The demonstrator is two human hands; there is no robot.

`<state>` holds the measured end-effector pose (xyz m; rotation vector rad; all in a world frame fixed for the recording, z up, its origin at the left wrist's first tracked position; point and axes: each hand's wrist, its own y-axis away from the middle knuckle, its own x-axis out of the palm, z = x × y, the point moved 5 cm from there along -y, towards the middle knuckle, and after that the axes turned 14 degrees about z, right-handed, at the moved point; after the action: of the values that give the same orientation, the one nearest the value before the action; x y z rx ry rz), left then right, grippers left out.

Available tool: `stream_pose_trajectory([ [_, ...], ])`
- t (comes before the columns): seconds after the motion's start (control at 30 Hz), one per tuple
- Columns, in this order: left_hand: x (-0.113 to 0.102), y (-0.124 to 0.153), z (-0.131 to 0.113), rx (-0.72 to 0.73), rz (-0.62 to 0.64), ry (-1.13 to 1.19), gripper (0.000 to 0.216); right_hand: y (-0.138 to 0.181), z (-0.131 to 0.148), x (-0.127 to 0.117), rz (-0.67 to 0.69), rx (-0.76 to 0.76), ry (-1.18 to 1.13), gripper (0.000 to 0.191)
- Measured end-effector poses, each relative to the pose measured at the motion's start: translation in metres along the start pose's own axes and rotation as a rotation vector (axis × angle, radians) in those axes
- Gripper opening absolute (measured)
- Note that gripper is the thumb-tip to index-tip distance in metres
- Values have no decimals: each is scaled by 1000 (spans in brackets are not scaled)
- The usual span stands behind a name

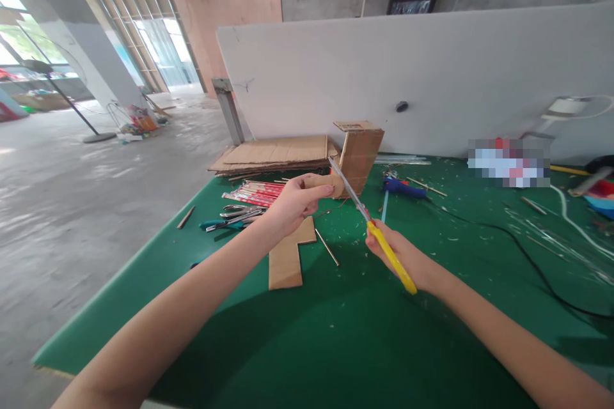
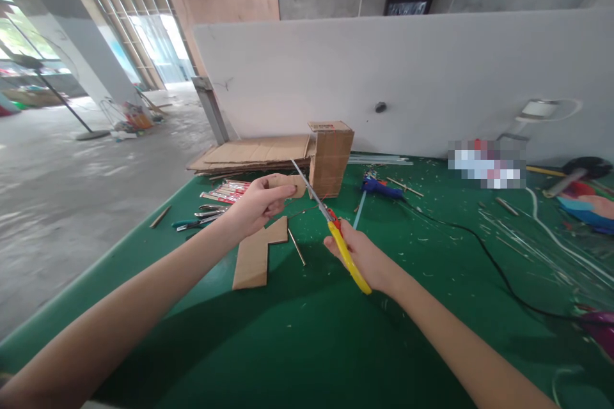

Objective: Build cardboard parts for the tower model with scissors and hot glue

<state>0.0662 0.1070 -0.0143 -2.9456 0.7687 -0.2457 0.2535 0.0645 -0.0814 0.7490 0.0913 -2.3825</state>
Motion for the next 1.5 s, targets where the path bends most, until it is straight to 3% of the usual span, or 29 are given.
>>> stream_pose_trajectory([
  [0.23,0,3,-10,13,-18,-199,20,12,19,-3,87,-50,61,46],
  [0.57,3,3,-7,21,14,-178,20,12,19,-1,107,-13,54,47],
  [0.8,9,5,-5,39,-39,-159,27,12,17,-1,67,-19,44,48],
  [1.0,11,6,-3,58,-50,-148,30,0,0,-2,-74,-35,-34,50],
  [1.3,11,6,-5,54,4,-109,30,-2,-7,-1,-78,-19,53,46],
  [1.5,17,6,1,64,-37,-9,29,0,-10,0,-96,-50,39,42],
])
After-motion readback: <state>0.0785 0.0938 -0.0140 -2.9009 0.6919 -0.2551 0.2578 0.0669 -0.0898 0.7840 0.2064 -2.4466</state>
